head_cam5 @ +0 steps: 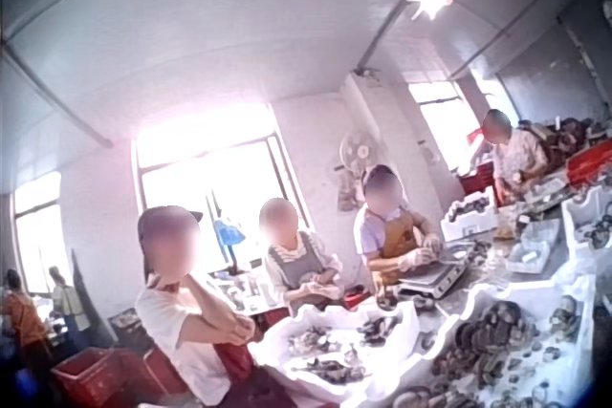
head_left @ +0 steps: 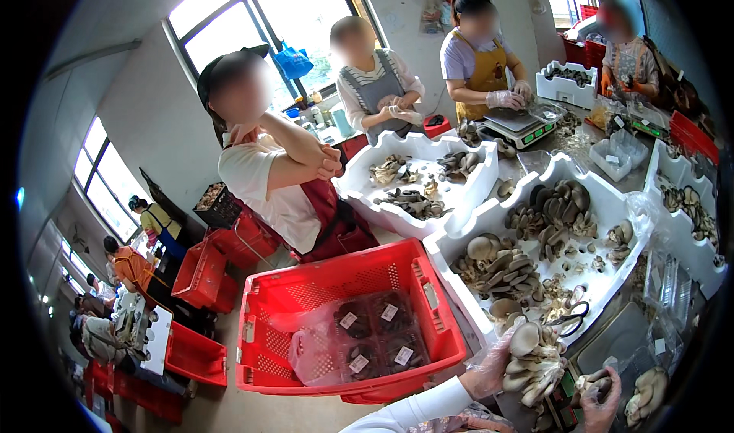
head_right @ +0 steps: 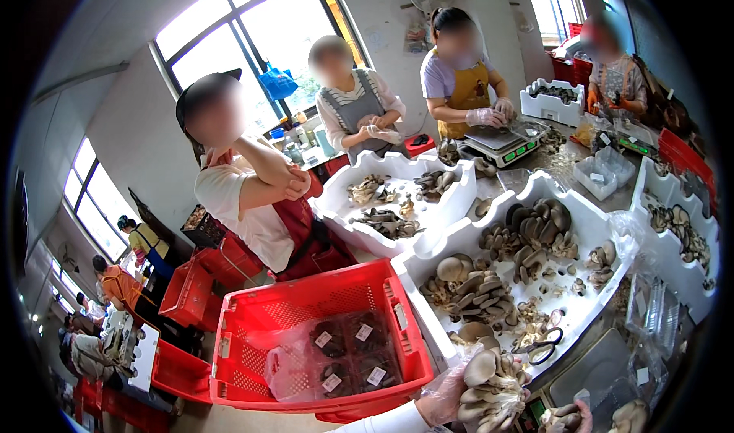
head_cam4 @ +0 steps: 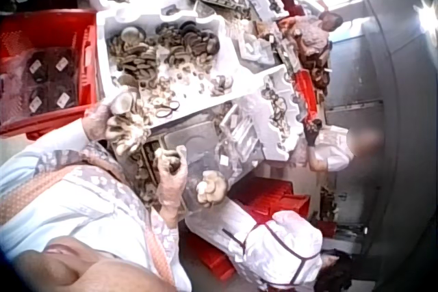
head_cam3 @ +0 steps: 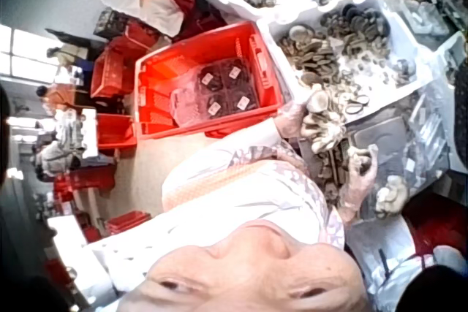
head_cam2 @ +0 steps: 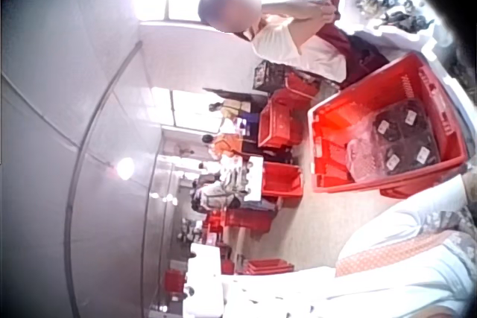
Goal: The person trims the stems of oyster mushrooms using scissors, places them into clear plastic containers, weighs them on a digital scale, and then puts the containers into a red basket. The process is repeated continuously.
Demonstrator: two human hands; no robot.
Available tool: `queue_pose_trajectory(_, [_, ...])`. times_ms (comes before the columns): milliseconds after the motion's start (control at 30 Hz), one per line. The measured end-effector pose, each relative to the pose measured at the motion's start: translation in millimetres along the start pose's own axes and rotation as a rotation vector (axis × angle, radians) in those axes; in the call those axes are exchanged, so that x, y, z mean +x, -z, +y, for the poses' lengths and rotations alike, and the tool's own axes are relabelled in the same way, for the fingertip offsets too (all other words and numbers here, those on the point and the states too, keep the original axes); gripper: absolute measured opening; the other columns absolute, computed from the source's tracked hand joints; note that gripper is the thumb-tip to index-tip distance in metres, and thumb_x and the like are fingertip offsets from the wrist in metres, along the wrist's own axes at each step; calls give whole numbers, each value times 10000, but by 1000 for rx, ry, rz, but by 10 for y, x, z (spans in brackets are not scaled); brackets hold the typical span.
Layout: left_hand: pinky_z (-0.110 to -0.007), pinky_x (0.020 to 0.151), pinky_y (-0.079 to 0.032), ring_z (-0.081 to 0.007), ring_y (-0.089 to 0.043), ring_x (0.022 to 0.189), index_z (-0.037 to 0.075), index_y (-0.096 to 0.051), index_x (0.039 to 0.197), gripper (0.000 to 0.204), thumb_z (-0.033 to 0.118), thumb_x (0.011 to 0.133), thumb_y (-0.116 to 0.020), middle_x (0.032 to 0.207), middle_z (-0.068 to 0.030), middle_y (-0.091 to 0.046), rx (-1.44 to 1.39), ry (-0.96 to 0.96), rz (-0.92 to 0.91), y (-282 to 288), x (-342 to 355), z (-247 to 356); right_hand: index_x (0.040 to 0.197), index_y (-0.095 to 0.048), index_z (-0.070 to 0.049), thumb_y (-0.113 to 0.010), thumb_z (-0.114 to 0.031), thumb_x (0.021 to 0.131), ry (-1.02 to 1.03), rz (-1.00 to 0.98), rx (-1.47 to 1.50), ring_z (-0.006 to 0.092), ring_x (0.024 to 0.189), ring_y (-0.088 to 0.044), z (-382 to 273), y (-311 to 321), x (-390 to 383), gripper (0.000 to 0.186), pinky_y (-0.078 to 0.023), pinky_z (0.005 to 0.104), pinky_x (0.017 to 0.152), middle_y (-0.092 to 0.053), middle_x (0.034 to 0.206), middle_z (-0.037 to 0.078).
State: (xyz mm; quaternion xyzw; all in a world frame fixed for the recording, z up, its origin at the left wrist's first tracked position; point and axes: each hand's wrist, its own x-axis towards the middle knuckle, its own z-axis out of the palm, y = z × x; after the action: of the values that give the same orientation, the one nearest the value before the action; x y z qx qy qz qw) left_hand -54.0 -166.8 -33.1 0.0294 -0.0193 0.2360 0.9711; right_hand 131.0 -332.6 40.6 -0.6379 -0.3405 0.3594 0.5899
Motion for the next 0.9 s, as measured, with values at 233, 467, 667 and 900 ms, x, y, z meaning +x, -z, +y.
queue_pose_trajectory(233, [-534,1119,-442,-423,-568,1276,-8,-456,1455,667,524,1056,-409,1415,-251,-545,-14,-6,72,119,-12,-5,1500,-386,61,-694,20,912,15,-22,103,62,795,-499,17,83,2,664,-468,211,784,-600,987,5])
queue_pose_trajectory(467, [-528,1119,-445,-422,-559,1289,1,-449,1464,697,558,1047,-411,1433,-246,-532,-21,17,26,124,17,11,1457,-425,36,-702,16,840,24,-7,60,113,826,-521,398,220,95,678,-480,264,802,-570,1015,30])
queue_pose_trajectory(667, [-533,1142,-418,-428,-521,1328,13,-425,1488,667,521,1057,-409,1473,-252,-491,-57,31,6,74,0,28,1504,-382,59,-674,21,912,-2,-11,94,87,840,-522,233,93,45,661,-471,238,806,-583,1002,1])
queue_pose_trajectory(900, [-534,1126,-429,-427,-530,1309,21,-440,1477,656,522,1055,-418,1460,-253,-499,-88,24,-67,38,36,9,1438,-433,42,-668,-47,751,-1,52,72,151,977,-559,673,276,163,732,-464,292,927,-561,1125,80])
